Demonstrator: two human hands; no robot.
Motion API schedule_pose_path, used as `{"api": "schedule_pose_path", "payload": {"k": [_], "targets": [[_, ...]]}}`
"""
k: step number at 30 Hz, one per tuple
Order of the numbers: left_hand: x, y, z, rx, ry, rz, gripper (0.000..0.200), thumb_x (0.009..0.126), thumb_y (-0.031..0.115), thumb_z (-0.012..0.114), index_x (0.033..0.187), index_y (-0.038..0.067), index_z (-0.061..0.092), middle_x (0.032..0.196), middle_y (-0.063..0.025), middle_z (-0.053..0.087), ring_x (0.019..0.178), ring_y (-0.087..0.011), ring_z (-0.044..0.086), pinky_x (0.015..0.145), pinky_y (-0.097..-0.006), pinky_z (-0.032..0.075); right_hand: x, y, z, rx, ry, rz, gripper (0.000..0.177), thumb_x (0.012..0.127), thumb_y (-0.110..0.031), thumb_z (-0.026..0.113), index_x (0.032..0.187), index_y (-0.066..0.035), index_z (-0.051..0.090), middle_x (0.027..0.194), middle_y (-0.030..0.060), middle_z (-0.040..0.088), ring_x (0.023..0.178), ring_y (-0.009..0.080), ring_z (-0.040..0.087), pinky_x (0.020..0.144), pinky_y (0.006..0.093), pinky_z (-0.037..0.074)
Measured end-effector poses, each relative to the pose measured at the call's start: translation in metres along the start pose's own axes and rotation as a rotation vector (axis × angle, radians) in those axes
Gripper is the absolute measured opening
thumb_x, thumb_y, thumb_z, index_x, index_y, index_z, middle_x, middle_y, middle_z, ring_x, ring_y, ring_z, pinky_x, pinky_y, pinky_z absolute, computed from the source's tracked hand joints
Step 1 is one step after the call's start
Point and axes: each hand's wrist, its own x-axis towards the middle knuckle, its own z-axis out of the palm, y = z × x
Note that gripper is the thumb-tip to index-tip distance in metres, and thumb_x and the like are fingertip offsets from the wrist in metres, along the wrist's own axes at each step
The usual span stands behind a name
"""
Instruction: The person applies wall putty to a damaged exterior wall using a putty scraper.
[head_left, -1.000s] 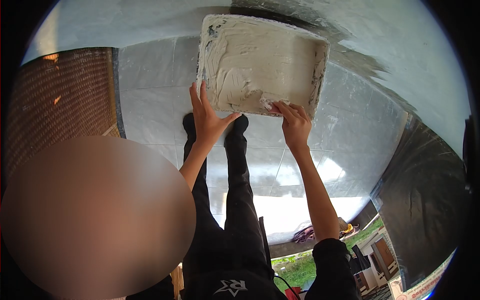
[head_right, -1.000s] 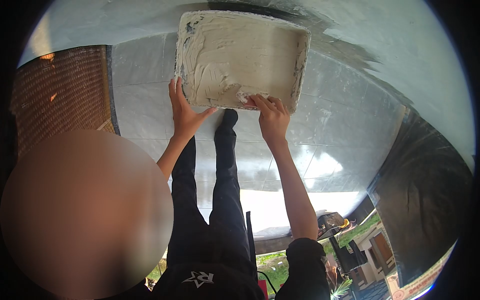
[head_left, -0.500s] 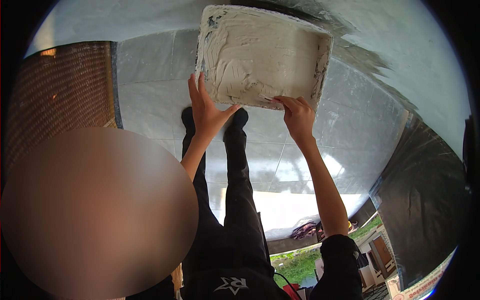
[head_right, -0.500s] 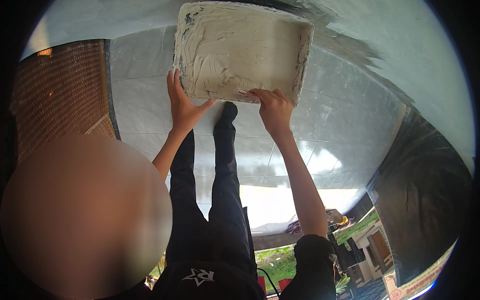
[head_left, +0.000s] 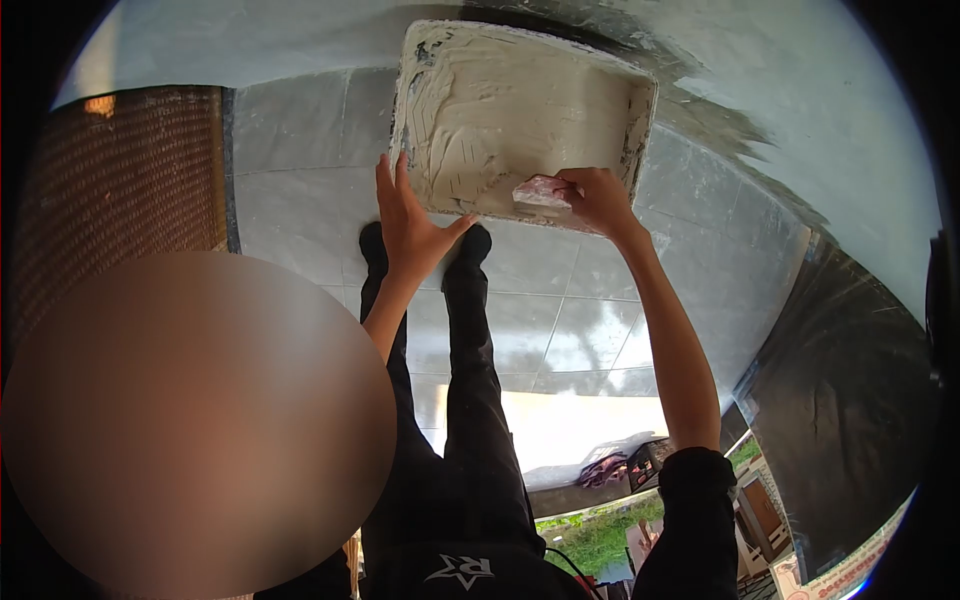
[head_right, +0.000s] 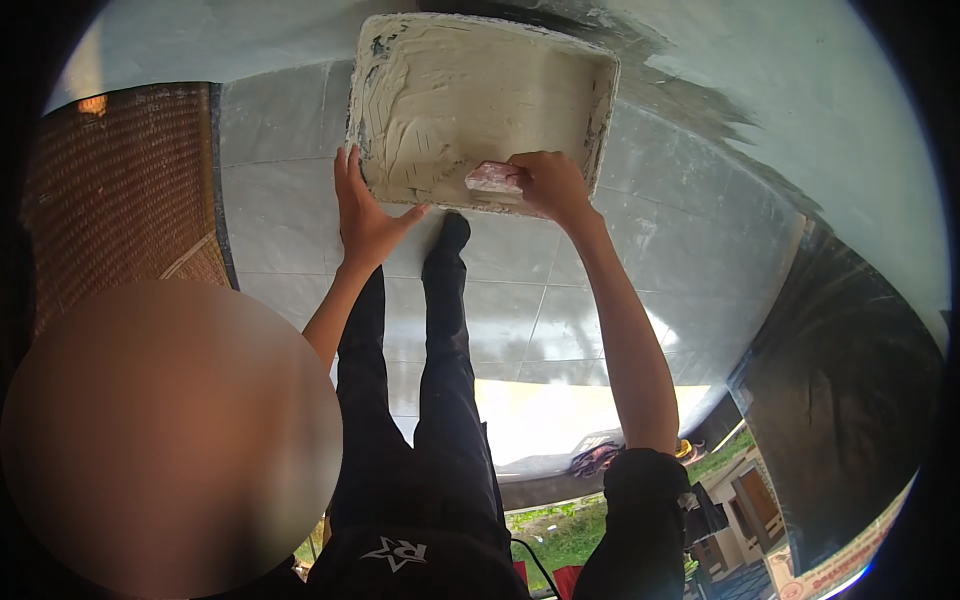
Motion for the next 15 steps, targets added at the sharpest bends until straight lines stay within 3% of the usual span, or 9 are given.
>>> {"api": "schedule_pose_path", "payload": {"k": [4,5,6,9,11,12,14,15], "targets": [[0.000,-0.004,0.003,0.006,0.032,0.031,0.124,0.061,0.046,0.088,0.150,0.008,0.010,0.154,-0.0263,0.009,0.143,-0.0425,0.014,0.114,-0.0515,0.024,0.026,0.009,-0.022,0.028,-0.199,-0.071,0.019,0.079,-0.015,0.069,0.098,-0.010,0.071,0.082,0.0154,0.069,0.077,0.0339,0.066,0.070,0.0419,0.049],[0.000,-0.005,0.004,0.010,0.044,0.040,0.124,0.060,0.052,0.086,0.151,0.009,0.012,0.153,-0.0280,0.011,0.142,-0.0448,0.016,0.113,-0.0535,0.024,0.027,0.011,-0.027,0.069,-0.244,-0.076,0.020,0.080,-0.016,0.069,0.098,-0.009,0.071,0.082,0.0158,0.069,0.076,0.0333,0.066,0.071,0.0412,0.049],[0.001,-0.006,0.003,0.013,0.056,0.050,0.124,0.060,0.059,0.083,0.151,0.010,0.015,0.152,-0.0297,0.013,0.141,-0.0471,0.018,0.111,-0.0554,0.025,0.025,0.010,-0.034,0.066,-0.238,-0.078,0.020,0.080,-0.016,0.069,0.098,-0.009,0.071,0.082,0.0158,0.069,0.076,0.0333,0.066,0.071,0.0412,0.049],[0.000,-0.004,-0.008,0.010,0.013,0.076,0.123,0.060,0.059,0.083,0.151,0.011,0.015,0.153,-0.0282,0.014,0.140,-0.0478,0.019,0.110,-0.0560,0.026,0.012,0.005,-0.058,0.139,-0.178,-0.031,0.022,0.081,-0.018,0.069,0.100,-0.006,0.069,0.082,0.0146,0.068,0.071,0.0307,0.063,0.070,0.0398,0.048],[-0.001,0.002,-0.018,0.027,0.010,0.107,0.119,0.063,0.055,0.083,0.151,0.011,0.016,0.153,-0.0269,0.016,0.140,-0.0484,0.020,0.109,-0.0559,0.027,-0.001,-0.003,-0.074,0.248,-0.148,0.098,0.025,0.083,-0.018,0.068,0.104,-0.003,0.068,0.083,0.0119,0.068,0.068,0.0224,0.060,0.066,0.0354,0.048],[0.000,0.008,-0.024,0.046,0.001,0.131,0.114,0.066,0.051,0.083,0.151,0.011,0.017,0.152,-0.0257,0.018,0.139,-0.0491,0.021,0.108,-0.0559,0.028,-0.006,-0.006,-0.081,0.245,-0.133,0.091,0.025,0.083,-0.018,0.068,0.104,-0.003,0.068,0.083,0.0119,0.068,0.068,0.0224,0.060,0.066,0.0354,0.048],[0.003,0.021,-0.040,-0.005,0.039,0.176,0.106,0.071,0.046,0.081,0.149,0.009,0.020,0.151,-0.0242,0.022,0.138,-0.0474,0.025,0.107,-0.0547,0.030,-0.020,-0.013,-0.095,0.530,-0.128,0.194,0.024,0.091,-0.017,0.065,0.108,0.000,0.065,0.086,0.0014,0.064,0.075,0.0096,0.055,0.065,0.0269,0.048],[0.007,0.030,-0.049,-0.054,0.067,0.210,0.097,0.075,0.041,0.079,0.148,0.008,0.023,0.149,-0.0226,0.026,0.136,-0.0457,0.029,0.106,-0.0534,0.032,-0.028,-0.020,-0.104,0.528,-0.107,0.181,0.024,0.091,-0.017,0.065,0.108,0.000,0.065,0.086,0.0014,0.064,0.075,0.0096,0.055,0.065,0.0269,0.048]]}}
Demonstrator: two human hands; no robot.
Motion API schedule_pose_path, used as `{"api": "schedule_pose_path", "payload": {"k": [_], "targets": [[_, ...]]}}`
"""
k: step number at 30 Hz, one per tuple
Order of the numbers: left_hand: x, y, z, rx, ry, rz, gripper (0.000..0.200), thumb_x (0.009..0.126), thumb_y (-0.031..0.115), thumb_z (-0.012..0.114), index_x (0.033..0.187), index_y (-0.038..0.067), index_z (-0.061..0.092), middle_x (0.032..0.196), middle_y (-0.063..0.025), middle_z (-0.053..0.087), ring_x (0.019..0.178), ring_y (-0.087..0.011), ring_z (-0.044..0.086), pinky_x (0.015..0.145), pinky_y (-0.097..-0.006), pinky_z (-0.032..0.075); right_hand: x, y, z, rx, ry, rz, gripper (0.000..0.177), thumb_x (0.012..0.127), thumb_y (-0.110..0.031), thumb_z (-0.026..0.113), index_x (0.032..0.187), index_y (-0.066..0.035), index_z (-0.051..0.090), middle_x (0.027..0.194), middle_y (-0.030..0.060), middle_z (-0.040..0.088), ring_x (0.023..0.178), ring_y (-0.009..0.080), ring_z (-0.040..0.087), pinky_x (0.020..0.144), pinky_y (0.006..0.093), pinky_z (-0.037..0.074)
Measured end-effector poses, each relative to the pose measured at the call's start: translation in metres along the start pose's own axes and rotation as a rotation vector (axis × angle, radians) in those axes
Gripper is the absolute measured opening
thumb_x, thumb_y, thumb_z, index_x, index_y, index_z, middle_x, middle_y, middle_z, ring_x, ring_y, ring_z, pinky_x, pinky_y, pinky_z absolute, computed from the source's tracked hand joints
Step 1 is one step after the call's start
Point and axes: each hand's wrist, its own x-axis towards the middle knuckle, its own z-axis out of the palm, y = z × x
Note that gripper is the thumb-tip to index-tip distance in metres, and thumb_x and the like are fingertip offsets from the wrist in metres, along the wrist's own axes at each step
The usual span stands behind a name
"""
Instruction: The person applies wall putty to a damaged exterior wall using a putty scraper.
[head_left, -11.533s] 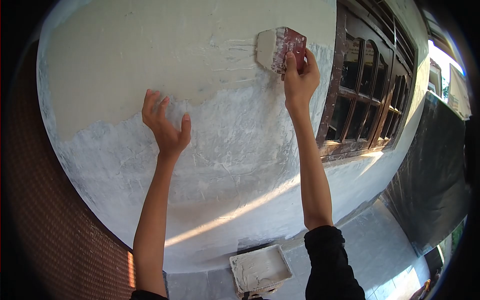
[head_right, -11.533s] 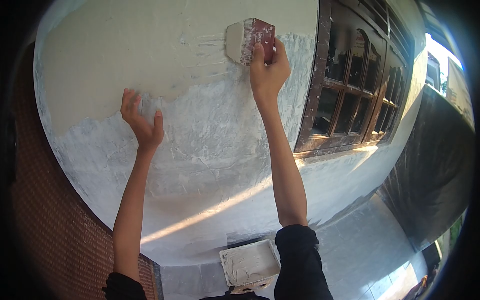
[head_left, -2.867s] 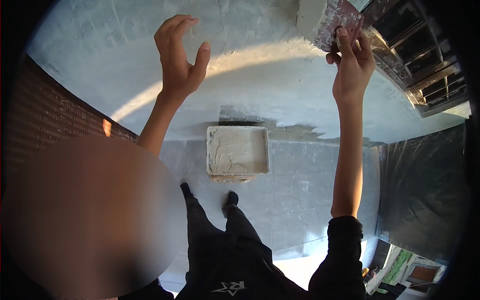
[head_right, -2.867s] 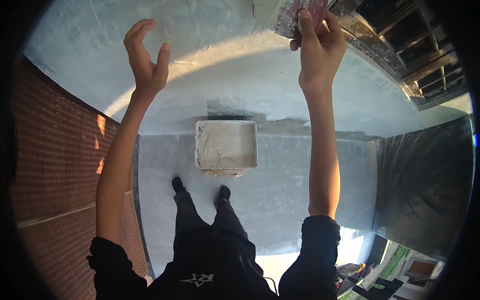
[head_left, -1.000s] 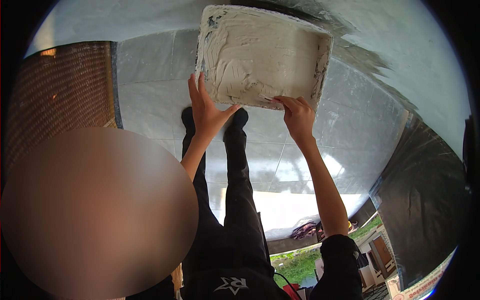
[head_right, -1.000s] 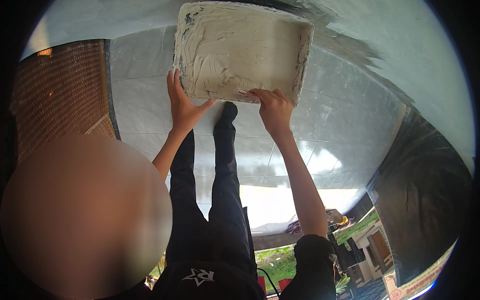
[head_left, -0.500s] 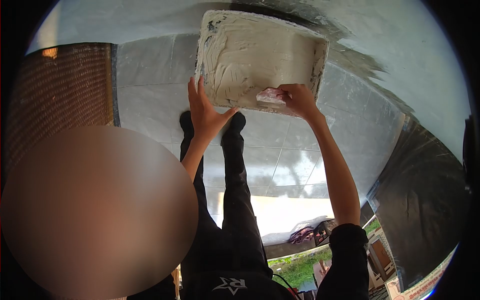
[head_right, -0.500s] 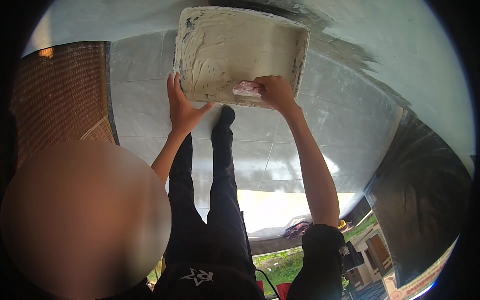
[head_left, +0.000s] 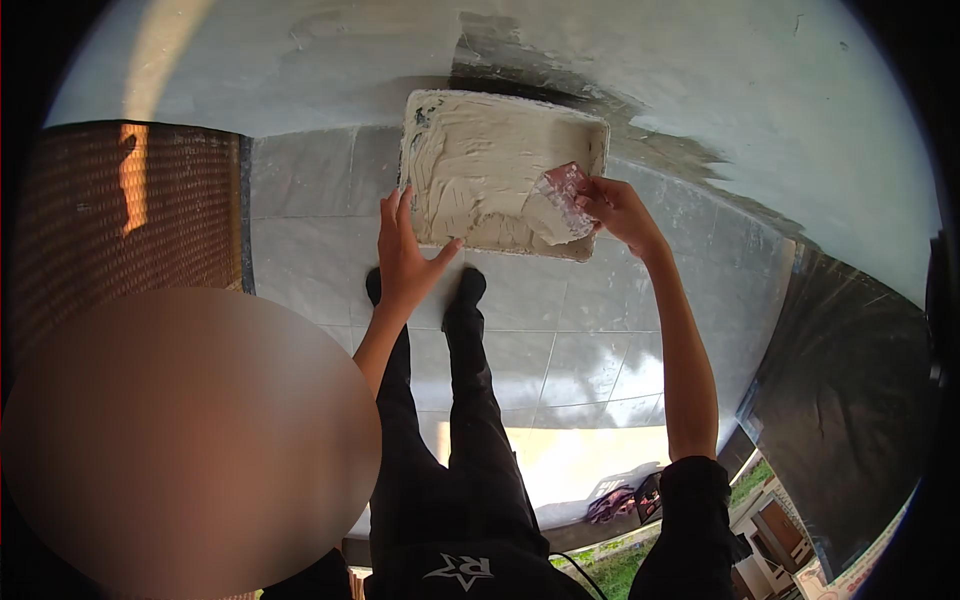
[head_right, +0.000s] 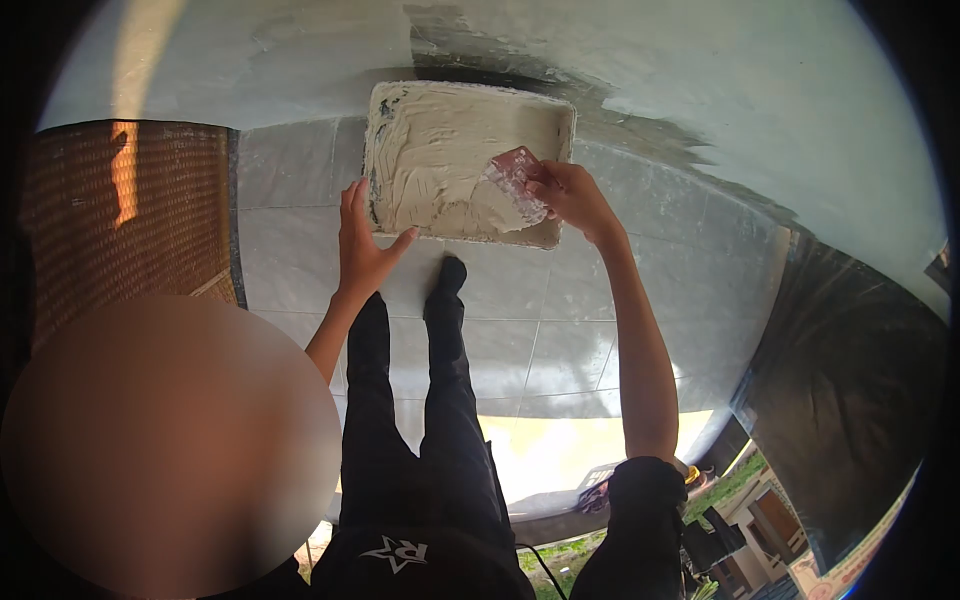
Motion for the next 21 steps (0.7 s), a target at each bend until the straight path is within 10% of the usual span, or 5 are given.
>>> {"api": "schedule_pose_path", "payload": {"k": [21], "targets": [[0.158,0.363,-0.312,-0.353,0.491,0.664,0.043,0.095,0.021,0.058,0.132,0.002,0.046,0.131,-0.0164,0.052,0.127,-0.0303,0.047,0.108,-0.0406,0.035,-0.246,-0.360,-0.156,0.982,0.155,-0.895,0.017,0.096,-0.011,0.054,0.107,-0.002,0.062,0.077,-0.0016,0.056,0.064,0.0063,0.051,0.054,0.0250,0.047]]}}
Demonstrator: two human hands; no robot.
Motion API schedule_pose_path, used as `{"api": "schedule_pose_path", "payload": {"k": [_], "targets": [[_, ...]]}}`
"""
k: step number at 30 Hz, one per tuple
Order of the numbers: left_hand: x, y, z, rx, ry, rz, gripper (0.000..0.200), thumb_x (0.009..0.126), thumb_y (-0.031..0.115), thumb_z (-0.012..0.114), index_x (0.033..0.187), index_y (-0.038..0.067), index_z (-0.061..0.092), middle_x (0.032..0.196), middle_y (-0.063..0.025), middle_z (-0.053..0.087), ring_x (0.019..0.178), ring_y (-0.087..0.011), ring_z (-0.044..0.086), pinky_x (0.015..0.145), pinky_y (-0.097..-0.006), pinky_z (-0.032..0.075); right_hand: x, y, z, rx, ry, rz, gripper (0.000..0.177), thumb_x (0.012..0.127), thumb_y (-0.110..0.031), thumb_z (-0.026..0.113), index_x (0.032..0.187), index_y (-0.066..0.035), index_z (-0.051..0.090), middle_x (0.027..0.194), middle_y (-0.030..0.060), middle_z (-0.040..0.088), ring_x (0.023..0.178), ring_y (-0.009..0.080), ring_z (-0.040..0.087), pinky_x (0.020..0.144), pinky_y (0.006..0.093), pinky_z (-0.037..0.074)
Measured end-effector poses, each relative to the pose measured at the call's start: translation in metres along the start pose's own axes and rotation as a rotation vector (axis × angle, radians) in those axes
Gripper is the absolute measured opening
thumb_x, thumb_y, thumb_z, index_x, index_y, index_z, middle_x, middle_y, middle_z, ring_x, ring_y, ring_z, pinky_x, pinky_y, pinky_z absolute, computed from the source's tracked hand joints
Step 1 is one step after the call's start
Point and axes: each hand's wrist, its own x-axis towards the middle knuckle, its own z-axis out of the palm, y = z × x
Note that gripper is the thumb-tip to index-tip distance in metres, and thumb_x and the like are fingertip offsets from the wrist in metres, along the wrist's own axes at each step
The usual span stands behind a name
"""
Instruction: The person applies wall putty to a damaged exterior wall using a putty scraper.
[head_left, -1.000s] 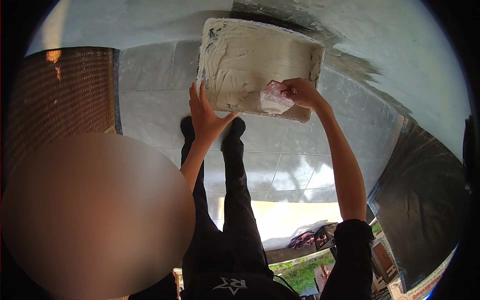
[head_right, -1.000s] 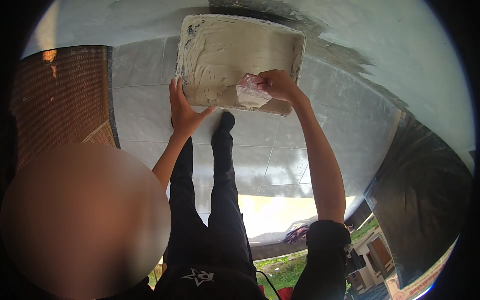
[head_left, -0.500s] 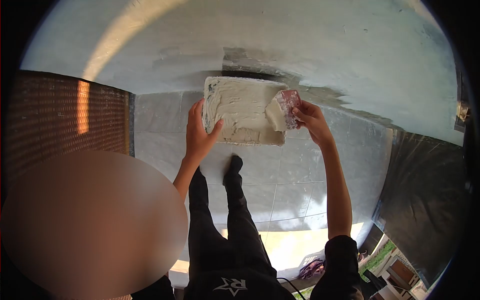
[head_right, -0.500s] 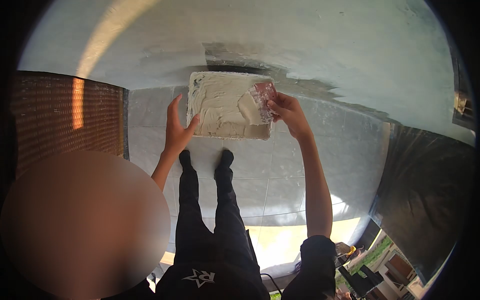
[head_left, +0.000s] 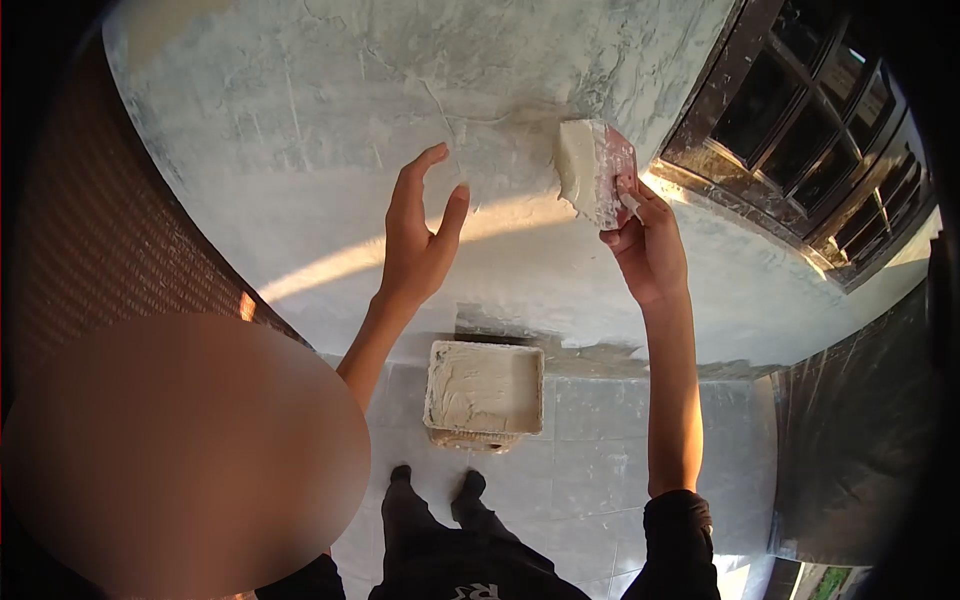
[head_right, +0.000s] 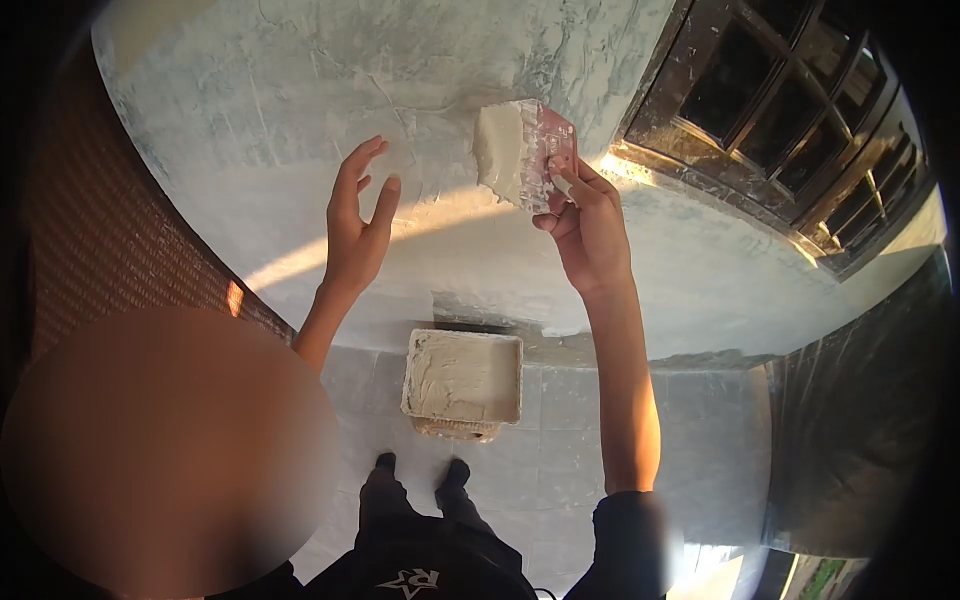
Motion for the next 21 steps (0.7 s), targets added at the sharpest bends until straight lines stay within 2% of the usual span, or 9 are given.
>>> {"api": "schedule_pose_path", "payload": {"k": [3,8,12,14,15,16,18,19,21], "targets": [[0.063,0.036,-0.021,-0.006,0.086,0.150,0.041,0.095,0.020,0.057,0.132,0.003,0.047,0.130,-0.0159,0.052,0.126,-0.0295,0.048,0.108,-0.0405,0.035,0.017,-0.048,0.055,-0.002,0.059,-0.124,0.018,0.096,-0.009,0.051,0.109,-0.001,0.060,0.081,0.0002,0.055,0.066,0.0080,0.050,0.055,0.0254,0.047],[0.150,0.062,-0.056,0.030,0.198,0.392,0.039,0.096,0.022,0.054,0.130,0.005,0.048,0.129,-0.0155,0.053,0.123,-0.0299,0.050,0.105,-0.0410,0.037,0.060,-0.106,0.118,-0.025,-0.040,-0.297,0.015,0.094,-0.007,0.052,0.106,0.000,0.059,0.083,0.0012,0.055,0.069,0.0096,0.051,0.056,0.0249,0.049],[0.203,0.052,-0.082,0.084,0.302,0.520,0.037,0.098,0.022,0.052,0.131,0.006,0.048,0.131,-0.0122,0.053,0.125,-0.0262,0.048,0.107,-0.0447,0.034,0.090,-0.126,0.179,-0.281,0.127,-0.548,0.017,0.093,-0.013,0.059,0.103,0.000,0.063,0.078,0.0024,0.058,0.063,0.0104,0.053,0.058,0.0244,0.051],[0.220,0.038,-0.095,0.127,0.353,0.553,0.038,0.097,0.021,0.052,0.131,0.005,0.047,0.132,-0.0132,0.052,0.128,-0.0281,0.046,0.108,-0.0455,0.032,0.107,-0.128,0.207,-0.527,0.317,-0.842,0.018,0.092,-0.014,0.060,0.102,0.000,0.067,0.073,0.0033,0.060,0.059,0.0111,0.055,0.057,0.0277,0.050],[0.228,0.031,-0.100,0.182,0.397,0.572,0.038,0.097,0.020,0.052,0.131,0.004,0.047,0.133,-0.0142,0.051,0.130,-0.0300,0.043,0.109,-0.0464,0.031,0.116,-0.128,0.213,-0.774,0.407,-1.103,0.017,0.089,-0.013,0.063,0.103,-0.006,0.070,0.072,0.0054,0.065,0.058,0.0147,0.057,0.055,0.0321,0.048],[0.233,0.023,-0.105,0.167,0.391,0.583,0.038,0.097,0.020,0.052,0.131,0.004,0.047,0.133,-0.0142,0.051,0.130,-0.0300,0.043,0.109,-0.0464,0.031,0.124,-0.126,0.217,-0.777,0.423,-1.115,0.017,0.089,-0.013,0.063,0.103,-0.006,0.070,0.072,0.0054,0.065,0.058,0.0147,0.057,0.055,0.0321,0.048],[0.242,0.007,-0.112,0.255,0.474,0.627,0.040,0.093,0.020,0.054,0.130,0.005,0.048,0.132,-0.0148,0.050,0.137,-0.0396,0.032,0.108,-0.0526,0.028,0.138,-0.122,0.229,-1.195,0.520,-1.671,0.017,0.085,-0.014,0.067,0.102,-0.012,0.072,0.072,0.0063,0.068,0.056,0.0188,0.056,0.054,0.0354,0.047],[0.248,-0.003,-0.115,0.240,0.473,0.637,0.040,0.093,0.020,0.054,0.130,0.005,0.048,0.132,-0.0148,0.050,0.137,-0.0396,0.032,0.108,-0.0526,0.028,0.141,-0.116,0.236,-1.262,0.577,-1.709,0.023,0.080,-0.008,0.068,0.101,-0.017,0.072,0.081,0.0038,0.071,0.058,0.0201,0.055,0.053,0.0334,0.047],[0.257,-0.019,-0.117,0.315,0.518,0.711,0.043,0.091,0.018,0.055,0.131,0.005,0.046,0.135,-0.0135,0.047,0.139,-0.0391,0.030,0.109,-0.0526,0.025,0.148,-0.108,0.245,-1.327,0.576,-1.800,0.026,0.077,-0.005,0.069,0.100,-0.018,0.072,0.083,0.0009,0.072,0.059,0.0188,0.055,0.053,0.0320,0.048]]}}
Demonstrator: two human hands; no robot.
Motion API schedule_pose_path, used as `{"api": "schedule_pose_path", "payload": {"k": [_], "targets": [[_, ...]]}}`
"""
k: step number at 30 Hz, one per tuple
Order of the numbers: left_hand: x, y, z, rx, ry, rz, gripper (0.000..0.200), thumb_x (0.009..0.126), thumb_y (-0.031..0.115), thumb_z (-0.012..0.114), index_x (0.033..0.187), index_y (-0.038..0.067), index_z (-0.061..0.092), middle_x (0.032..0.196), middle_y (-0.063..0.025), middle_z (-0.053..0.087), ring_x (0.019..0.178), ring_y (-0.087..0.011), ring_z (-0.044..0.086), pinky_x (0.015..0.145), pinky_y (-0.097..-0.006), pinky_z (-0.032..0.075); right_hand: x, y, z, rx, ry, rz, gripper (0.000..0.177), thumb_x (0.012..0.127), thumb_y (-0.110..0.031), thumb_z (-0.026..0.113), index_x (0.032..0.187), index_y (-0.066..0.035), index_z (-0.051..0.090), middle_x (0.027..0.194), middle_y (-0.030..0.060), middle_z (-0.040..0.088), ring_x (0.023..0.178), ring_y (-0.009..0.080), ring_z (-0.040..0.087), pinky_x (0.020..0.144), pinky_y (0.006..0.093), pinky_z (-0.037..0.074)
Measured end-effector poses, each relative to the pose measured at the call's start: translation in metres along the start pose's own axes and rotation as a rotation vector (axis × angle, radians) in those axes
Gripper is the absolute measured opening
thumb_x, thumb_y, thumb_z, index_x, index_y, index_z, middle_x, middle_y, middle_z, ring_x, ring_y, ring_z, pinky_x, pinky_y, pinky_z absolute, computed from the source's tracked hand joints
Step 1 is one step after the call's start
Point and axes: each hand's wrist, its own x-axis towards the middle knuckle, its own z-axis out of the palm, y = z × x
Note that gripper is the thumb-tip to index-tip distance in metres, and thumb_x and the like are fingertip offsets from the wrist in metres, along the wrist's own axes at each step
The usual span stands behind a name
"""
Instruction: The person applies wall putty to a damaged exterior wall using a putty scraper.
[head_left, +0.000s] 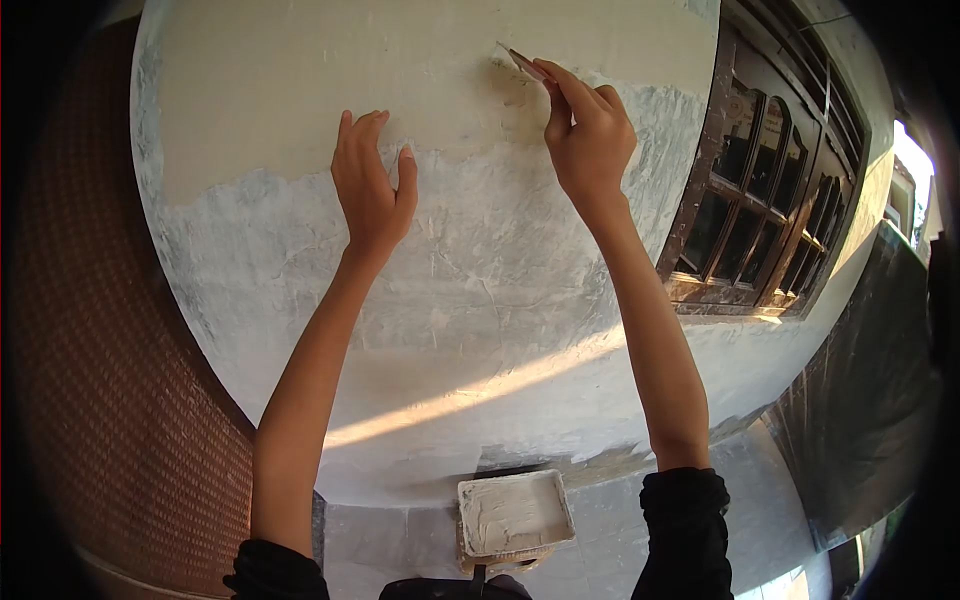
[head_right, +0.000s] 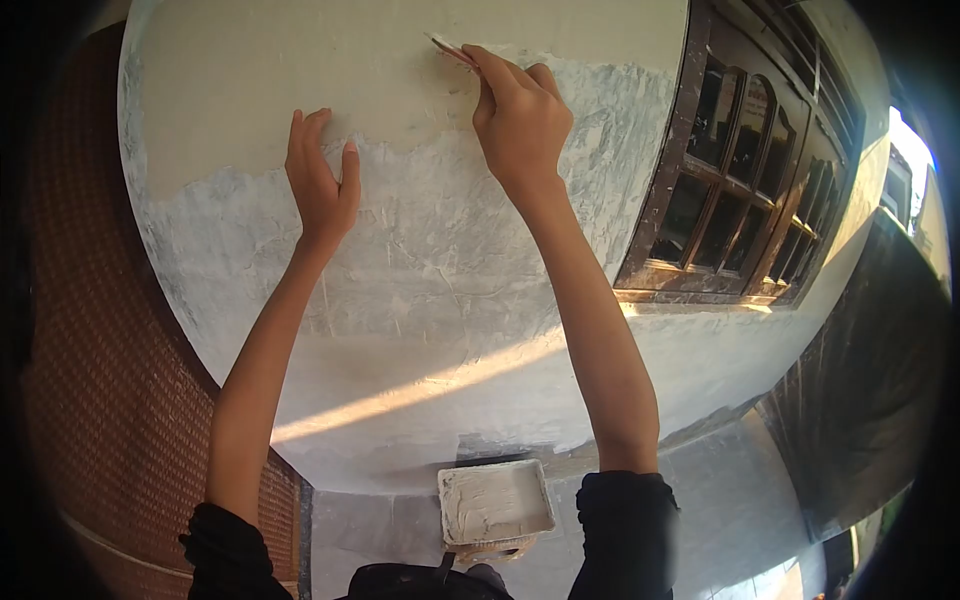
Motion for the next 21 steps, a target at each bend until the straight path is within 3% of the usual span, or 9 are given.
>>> {"api": "schedule_pose_path", "payload": {"k": [2,8,16,18,21], "targets": [[-0.005,-0.012,0.007,0.017,0.017,0.031,0.043,0.091,0.018,0.056,0.131,0.005,0.046,0.136,-0.0138,0.047,0.139,-0.0385,0.030,0.109,-0.0527,0.025,-0.009,0.002,0.015,-0.048,0.048,-0.141,0.040,0.068,0.002,0.069,0.101,-0.020,0.072,0.097,-0.0052,0.073,0.067,0.0170,0.058,0.055,0.0271,0.050],[-0.014,-0.030,0.022,0.058,0.063,0.185,0.044,0.090,0.016,0.055,0.131,0.006,0.042,0.139,-0.0174,0.043,0.139,-0.0389,0.029,0.109,-0.0541,0.022,-0.045,0.017,0.043,-0.174,0.068,-0.275,0.051,0.066,0.000,0.068,0.112,-0.023,0.072,0.112,-0.0034,0.070,0.087,0.0232,0.063,0.067,0.0299,0.053],[-0.020,-0.039,0.020,0.031,0.090,0.216,0.047,0.091,0.015,0.053,0.134,0.006,0.034,0.143,-0.0201,0.036,0.140,-0.0411,0.025,0.110,-0.0541,0.018,-0.084,0.018,0.034,-0.103,-0.093,-0.160,0.048,0.071,-0.003,0.069,0.114,-0.024,0.072,0.118,-0.0043,0.069,0.094,0.0243,0.062,0.082,0.0332,0.046],[-0.021,-0.041,0.022,0.018,0.109,0.211,0.044,0.092,0.022,0.054,0.132,0.011,0.038,0.141,-0.0174,0.037,0.140,-0.0391,0.026,0.108,-0.0591,0.020,-0.090,0.017,0.029,-0.101,-0.181,-0.121,0.047,0.072,-0.005,0.069,0.114,-0.025,0.071,0.118,-0.0048,0.068,0.096,0.0243,0.061,0.086,0.0334,0.044],[-0.022,-0.042,0.023,0.020,0.114,0.195,0.044,0.093,0.023,0.053,0.132,0.011,0.038,0.141,-0.0175,0.037,0.140,-0.0390,0.026,0.108,-0.0581,0.020,-0.098,0.017,0.023,-0.067,-0.225,-0.081,0.047,0.073,-0.005,0.069,0.114,-0.026,0.072,0.117,-0.0054,0.069,0.096,0.0243,0.060,0.087,0.0335,0.043]]}}
